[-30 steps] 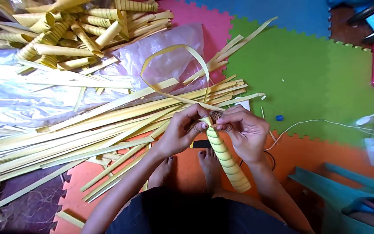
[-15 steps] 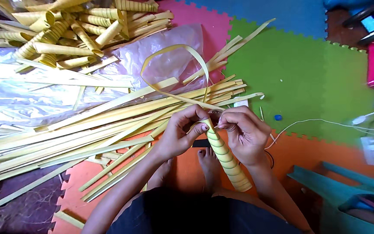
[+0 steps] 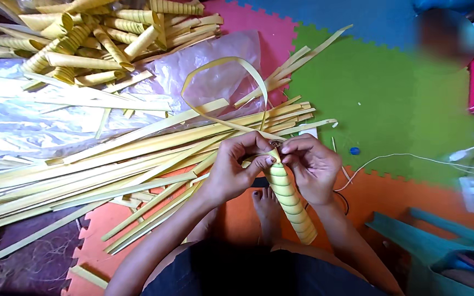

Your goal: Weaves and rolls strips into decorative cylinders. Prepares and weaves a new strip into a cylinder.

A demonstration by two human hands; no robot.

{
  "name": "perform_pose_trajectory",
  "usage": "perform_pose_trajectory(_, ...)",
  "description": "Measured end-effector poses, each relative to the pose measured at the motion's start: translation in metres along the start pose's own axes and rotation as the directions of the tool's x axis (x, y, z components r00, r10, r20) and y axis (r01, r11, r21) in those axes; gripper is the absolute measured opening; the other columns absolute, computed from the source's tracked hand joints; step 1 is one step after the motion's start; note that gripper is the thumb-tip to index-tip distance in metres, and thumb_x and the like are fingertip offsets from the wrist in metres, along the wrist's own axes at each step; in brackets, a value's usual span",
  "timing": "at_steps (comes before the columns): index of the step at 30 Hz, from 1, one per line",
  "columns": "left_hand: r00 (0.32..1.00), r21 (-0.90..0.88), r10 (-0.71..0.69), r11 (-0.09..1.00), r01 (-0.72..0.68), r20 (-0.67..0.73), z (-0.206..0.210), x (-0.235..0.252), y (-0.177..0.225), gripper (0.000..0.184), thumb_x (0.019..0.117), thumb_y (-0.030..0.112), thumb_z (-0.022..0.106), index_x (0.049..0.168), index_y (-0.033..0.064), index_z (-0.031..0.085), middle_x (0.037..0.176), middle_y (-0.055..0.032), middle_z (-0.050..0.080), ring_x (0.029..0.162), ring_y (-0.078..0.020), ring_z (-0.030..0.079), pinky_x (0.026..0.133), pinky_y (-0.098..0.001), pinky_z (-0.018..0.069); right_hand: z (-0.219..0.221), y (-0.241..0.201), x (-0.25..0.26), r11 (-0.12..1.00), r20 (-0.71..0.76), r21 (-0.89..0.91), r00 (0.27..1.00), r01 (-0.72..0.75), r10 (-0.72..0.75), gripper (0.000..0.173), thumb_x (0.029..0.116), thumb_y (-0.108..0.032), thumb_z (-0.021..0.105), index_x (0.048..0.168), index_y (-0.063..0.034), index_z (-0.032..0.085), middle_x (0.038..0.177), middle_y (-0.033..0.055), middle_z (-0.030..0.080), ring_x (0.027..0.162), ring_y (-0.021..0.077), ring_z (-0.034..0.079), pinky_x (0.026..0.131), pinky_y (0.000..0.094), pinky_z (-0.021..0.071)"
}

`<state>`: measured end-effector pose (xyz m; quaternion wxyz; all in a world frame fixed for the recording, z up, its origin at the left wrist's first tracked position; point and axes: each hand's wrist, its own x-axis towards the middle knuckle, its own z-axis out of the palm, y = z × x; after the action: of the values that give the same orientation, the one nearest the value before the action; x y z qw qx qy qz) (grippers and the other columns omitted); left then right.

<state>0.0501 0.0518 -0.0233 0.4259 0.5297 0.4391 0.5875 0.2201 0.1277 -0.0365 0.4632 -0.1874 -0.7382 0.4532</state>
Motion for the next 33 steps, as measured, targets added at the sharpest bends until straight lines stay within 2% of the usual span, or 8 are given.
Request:
perform_pose_trajectory(4,0.999,0.086,-0.04,0.996,0.038,0.014,-0.001,0.002,0.002,0.006,0.0931,-0.003,0.063,0.097,0.0023,0.062,0.082,-0.0009,0.068,0.072,-0.0033,0.066,0.066,-0.0178,0.0568,-0.006,0.004,0.005,1.0,0.046,0.018,0.999,-0.02,0.019,0.004,0.094,-0.006,0.07,0.092,-0.0066,0.066,0.095,-0.0031,0.067,0.088,0.001,0.066,0.078,0.0175,0.0584)
perform_pose_trajectory(9,0.981,0.234,-0.183,0.953,0.192,-0.061,-0.005,-0.006,-0.011,0.005,0.0928,0.0,0.066,0.093,0.0045,0.063,0.071,0.0005,0.067,0.059,-0.003,0.061,0.053,-0.0178,0.0505,-0.005,0.025,0.01,0.99,0.171,0.067,0.979,-0.128,0.115,0.005,0.0868,0.005,0.073,0.086,0.0016,0.069,0.091,0.004,0.069,0.079,0.0037,0.067,0.069,0.0176,0.0587)
perform_pose_trajectory(12,0.97,0.276,-0.213,0.931,0.239,-0.121,-0.007,-0.011,-0.014,0.006,0.0931,0.0,0.066,0.095,0.0057,0.064,0.072,0.0014,0.067,0.06,-0.0024,0.061,0.054,-0.0179,0.0511,0.004,0.03,0.008,0.984,0.172,0.084,0.975,-0.157,0.141,0.005,0.0862,0.007,0.073,0.086,0.0023,0.07,0.09,0.0043,0.07,0.08,0.0041,0.068,0.072,0.0182,0.0591)
perform_pose_trajectory(17,0.956,0.465,-0.214,0.838,0.284,-0.199,-0.011,-0.018,-0.027,0.004,0.0936,0.005,0.068,0.096,0.0068,0.064,0.071,0.0018,0.066,0.06,-0.003,0.061,0.056,-0.0204,0.0504,0.019,0.051,-0.003,0.896,0.206,0.188,0.908,-0.403,0.365,0.009,0.0876,0.009,0.071,0.089,0.0002,0.07,0.085,0.0019,0.069,0.069,0.0021,0.063,0.064,0.0172,0.0558)
perform_pose_trajectory(20,0.943,0.427,-0.295,0.84,0.333,-0.155,-0.017,-0.019,-0.037,0.004,0.0952,0.006,0.067,0.097,0.0061,0.064,0.068,0.001,0.064,0.056,-0.004,0.058,0.052,-0.0218,0.0471,0.022,0.059,-0.014,0.786,0.215,0.274,0.832,-0.554,0.511,0.015,0.0885,0.012,0.066,0.091,-0.0027,0.07,0.085,0.001,0.07,0.069,0.0036,0.064,0.064,0.0204,0.0575)
perform_pose_trajectory(25,0.931,0.11,-0.364,0.926,0.36,0.02,-0.028,-0.016,-0.032,0.007,0.0978,0.0,0.06,0.102,0.0049,0.061,0.071,-0.0007,0.065,0.057,-0.0031,0.058,0.051,-0.0164,0.0468,0.019,0.049,-0.017,0.875,0.145,0.243,0.908,-0.418,0.393,0.014,0.0896,0.011,0.067,0.097,-0.0014,0.067,0.093,0.0006,0.07,0.08,0.0036,0.068,0.075,0.0218,0.0608)
perform_pose_trajectory(30,0.951,0.067,-0.308,0.95,0.305,0.04,-0.026,-0.009,-0.023,0.013,0.096,-0.005,0.061,0.104,0.0052,0.061,0.078,-0.0008,0.067,0.062,-0.0029,0.062,0.056,-0.0153,0.0507,0.014,0.036,-0.008,0.948,0.111,0.149,0.958,-0.28,0.265,0.017,0.089,0.011,0.068,0.104,0.003,0.064,0.103,0.0062,0.066,0.088,0.0068,0.069,0.079,0.0227,0.0624)
perform_pose_trajectory(33,0.963,0.082,-0.27,0.96,0.268,0.019,-0.025,-0.01,-0.022,0.011,0.0965,-0.004,0.06,0.104,0.0049,0.061,0.076,-0.0004,0.067,0.061,-0.0028,0.061,0.054,-0.0151,0.05,0.014,0.034,-0.004,0.983,0.115,0.058,0.979,-0.175,0.167,0.012,0.0895,0.008,0.069,0.1,0.0058,0.066,0.102,0.0085,0.066,0.09,0.0069,0.068,0.079,0.021,0.0614)
